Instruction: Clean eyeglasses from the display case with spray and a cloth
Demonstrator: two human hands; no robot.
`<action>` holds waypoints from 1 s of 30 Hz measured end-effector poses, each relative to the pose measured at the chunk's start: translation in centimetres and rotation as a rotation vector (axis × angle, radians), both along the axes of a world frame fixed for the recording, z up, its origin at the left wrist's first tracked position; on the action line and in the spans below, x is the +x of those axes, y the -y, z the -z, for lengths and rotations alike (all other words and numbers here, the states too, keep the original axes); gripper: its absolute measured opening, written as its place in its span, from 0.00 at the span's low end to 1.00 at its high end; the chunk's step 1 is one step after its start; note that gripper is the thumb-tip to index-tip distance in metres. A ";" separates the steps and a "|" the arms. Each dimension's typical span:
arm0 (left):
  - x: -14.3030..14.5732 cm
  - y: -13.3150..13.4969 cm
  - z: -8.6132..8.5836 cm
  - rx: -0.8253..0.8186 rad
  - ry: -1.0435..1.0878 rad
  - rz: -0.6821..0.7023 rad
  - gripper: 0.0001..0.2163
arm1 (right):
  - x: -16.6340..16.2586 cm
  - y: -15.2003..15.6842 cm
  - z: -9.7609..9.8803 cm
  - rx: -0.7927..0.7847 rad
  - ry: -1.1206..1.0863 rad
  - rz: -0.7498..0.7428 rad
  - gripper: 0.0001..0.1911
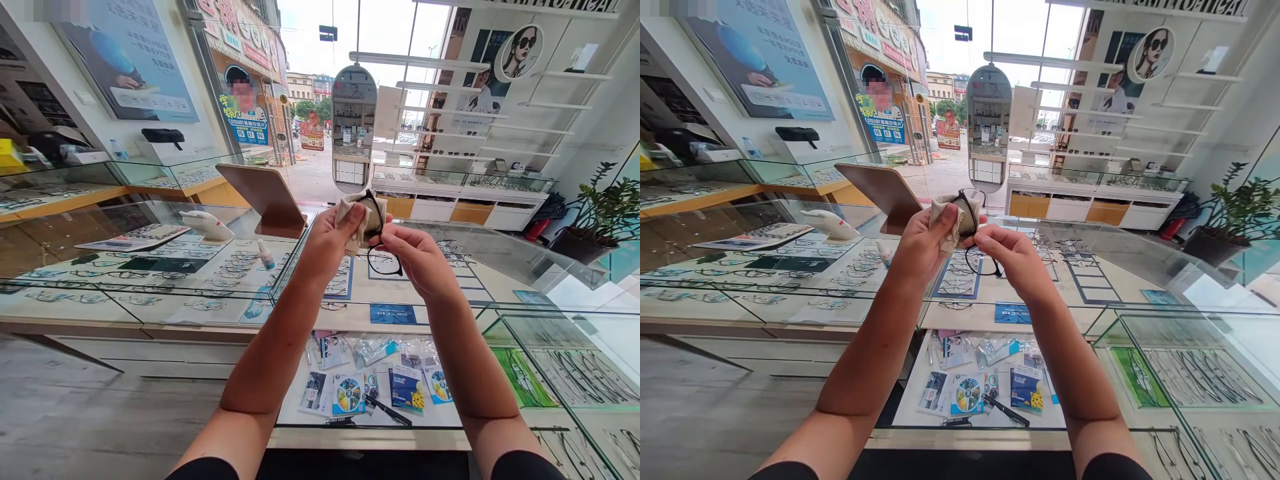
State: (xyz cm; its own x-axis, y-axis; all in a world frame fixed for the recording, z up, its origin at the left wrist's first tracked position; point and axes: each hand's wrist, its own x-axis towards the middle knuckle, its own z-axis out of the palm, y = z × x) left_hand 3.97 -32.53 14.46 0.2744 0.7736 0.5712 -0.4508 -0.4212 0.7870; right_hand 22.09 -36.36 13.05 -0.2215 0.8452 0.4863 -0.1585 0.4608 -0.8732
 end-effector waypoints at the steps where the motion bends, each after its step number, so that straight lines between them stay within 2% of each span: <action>1: -0.2 0.0 -0.1 0.010 -0.021 0.022 0.27 | 0.0 0.1 -0.1 -0.003 -0.012 0.001 0.15; 4: -0.9 -0.2 -0.2 0.044 -0.086 0.079 0.26 | 0.3 0.2 -0.5 -0.014 -0.027 -0.010 0.15; 8: -0.8 -0.5 0.0 0.084 -0.084 0.079 0.26 | 0.3 0.3 -0.6 -0.039 -0.022 -0.020 0.18; 13: 0.4 -0.3 0.5 0.100 -0.015 -0.057 0.25 | -0.2 0.2 -0.1 -0.025 0.026 -0.093 0.18; 16: 1.0 -0.1 0.6 0.110 0.036 -0.151 0.25 | -0.8 0.3 0.0 -0.001 0.060 -0.083 0.20; 21: 1.3 -0.3 0.8 0.068 0.078 -0.217 0.27 | -0.9 0.4 -0.3 0.004 0.089 -0.077 0.20; 23: 0.7 -0.6 0.7 0.028 0.039 -0.170 0.28 | -0.6 0.4 -0.4 -0.003 0.065 -0.061 0.18; 27: -1.1 -1.0 0.1 -0.063 -0.076 0.032 0.29 | 0.1 0.6 -1.0 0.011 0.035 -0.024 0.18; 30: -1.9 -0.9 -0.3 -0.067 -0.131 0.083 0.27 | 0.1 0.7 -1.3 0.009 0.035 -0.040 0.20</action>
State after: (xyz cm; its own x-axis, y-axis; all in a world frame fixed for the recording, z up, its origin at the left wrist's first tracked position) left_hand 2.05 -31.64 14.76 0.4072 0.7806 0.4742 -0.3737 -0.3313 0.8664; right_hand 22.21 -37.09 14.34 -0.2721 0.8309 0.4853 -0.1465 0.4627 -0.8743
